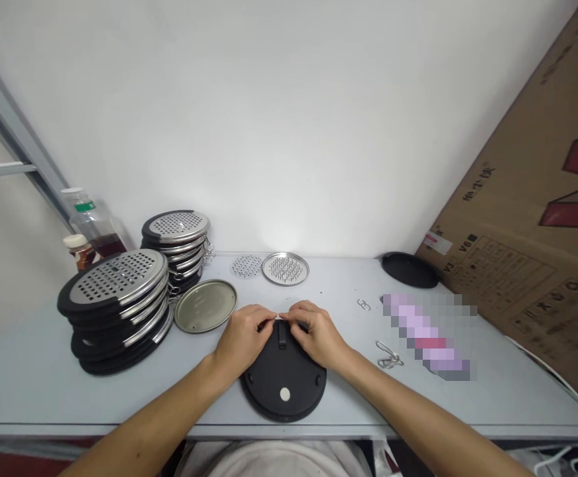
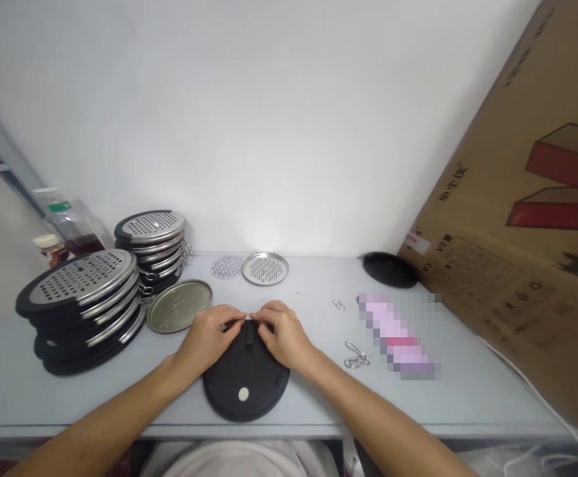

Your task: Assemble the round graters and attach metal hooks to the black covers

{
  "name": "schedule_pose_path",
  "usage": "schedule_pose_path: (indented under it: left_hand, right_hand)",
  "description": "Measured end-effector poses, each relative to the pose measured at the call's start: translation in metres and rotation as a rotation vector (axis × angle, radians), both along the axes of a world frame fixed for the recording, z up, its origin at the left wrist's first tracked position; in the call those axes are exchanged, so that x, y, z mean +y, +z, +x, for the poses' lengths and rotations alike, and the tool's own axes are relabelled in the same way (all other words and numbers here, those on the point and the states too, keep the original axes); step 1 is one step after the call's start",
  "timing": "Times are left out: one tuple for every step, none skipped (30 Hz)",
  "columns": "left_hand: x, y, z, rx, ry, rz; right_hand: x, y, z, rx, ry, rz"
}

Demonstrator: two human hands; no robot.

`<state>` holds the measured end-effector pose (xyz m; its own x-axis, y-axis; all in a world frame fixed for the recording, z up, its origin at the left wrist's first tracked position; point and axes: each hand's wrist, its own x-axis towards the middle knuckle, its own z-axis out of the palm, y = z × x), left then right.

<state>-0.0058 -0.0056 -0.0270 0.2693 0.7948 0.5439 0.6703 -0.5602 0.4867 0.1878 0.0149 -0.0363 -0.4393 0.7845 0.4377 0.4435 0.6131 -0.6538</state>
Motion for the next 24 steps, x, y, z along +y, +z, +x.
schedule_pose_path:
  left_hand:
    - [-0.0003,-0.0003,0.0001,-0.003,0.003,0.002]
    - [-0.0006,-0.0006,0.0003,-0.008,0.005,0.002]
    - [-0.0008,-0.0009,0.0003,-0.012,0.006,0.000]
    - [-0.0010,-0.0011,0.0003,-0.013,0.003,0.000]
    - [-0.0010,-0.0014,0.0001,-0.009,-0.004,0.000]
    - [-0.0010,-0.0018,-0.0001,0.002,-0.012,0.003]
    - [-0.0008,-0.0023,-0.0004,0.018,-0.019,0.006]
    - [-0.0006,-0.0029,-0.0008,0.034,-0.023,0.010]
    - [-0.0002,-0.0035,-0.0011,0.049,-0.022,0.012]
    - [0.0001,-0.0041,-0.0014,0.060,-0.018,0.011]
    - [0.0005,-0.0046,-0.0017,0.065,-0.012,0.006]
    - [0.0008,-0.0049,-0.0018,0.063,-0.008,0.001]
    - [0.0011,-0.0051,-0.0019,0.056,-0.005,-0.005]
    - [0.0013,-0.0050,-0.0019,0.047,-0.006,-0.012]
    - [0.0016,-0.0048,-0.0018,0.036,-0.006,-0.021]
    - [0.0018,-0.0045,-0.0015,0.025,-0.006,-0.030]
    - [0.0020,-0.0041,-0.0012,0.017,-0.004,-0.038]
    - [0.0022,-0.0037,-0.0008,0.013,0.001,-0.044]
    - [0.0025,-0.0034,-0.0004,0.012,0.008,-0.048]
    - [0.0026,-0.0033,0.0001,0.014,0.015,-0.049]
    - [0.0028,-0.0032,0.0006,0.018,0.019,-0.048]
    - [0.0030,-0.0033,0.0011,0.021,0.018,-0.049]
    - [0.0032,-0.0035,0.0016,0.026,0.011,-0.050]
    - [0.0034,-0.0036,0.0020,0.031,0.002,-0.049]
  right_hand:
    - [0.0002,0.0005,-0.0004,-0.003,0.002,0.003]
    - [0.0004,0.0009,-0.0006,-0.005,0.006,0.008]
    - [0.0005,0.0012,-0.0008,-0.007,0.011,0.013]
    - [0.0005,0.0015,-0.0009,-0.008,0.013,0.019]
    - [0.0004,0.0016,-0.0009,-0.011,0.014,0.023]
    - [0.0004,0.0016,-0.0010,-0.016,0.012,0.026]
    - [0.0003,0.0014,-0.0010,-0.020,0.011,0.028]
    - [0.0002,0.0011,-0.0011,-0.025,0.010,0.031]
    - [0.0002,0.0006,-0.0012,-0.029,0.010,0.033]
    - [0.0002,0.0000,-0.0014,-0.032,0.008,0.036]
    - [0.0003,-0.0007,-0.0015,-0.033,0.007,0.038]
    - [0.0004,-0.0014,-0.0017,-0.032,0.007,0.038]
    - [0.0005,-0.0020,-0.0019,-0.031,0.008,0.036]
    - [0.0006,-0.0025,-0.0022,-0.030,0.011,0.034]
    - [0.0007,-0.0029,-0.0024,-0.027,0.013,0.032]
    - [0.0008,-0.0031,-0.0026,-0.026,0.015,0.030]
    - [0.0008,-0.0033,-0.0029,-0.024,0.015,0.030]
    - [0.0008,-0.0033,-0.0031,-0.022,0.013,0.031]
    - [0.0008,-0.0034,-0.0033,-0.019,0.011,0.031]
    - [0.0007,-0.0034,-0.0035,-0.016,0.008,0.030]
    - [0.0007,-0.0036,-0.0036,-0.010,0.002,0.027]
    - [0.0007,-0.0038,-0.0037,-0.005,-0.005,0.023]
    - [0.0008,-0.0041,-0.0038,0.000,-0.014,0.020]
    - [0.0008,-0.0044,-0.0039,0.004,-0.023,0.019]
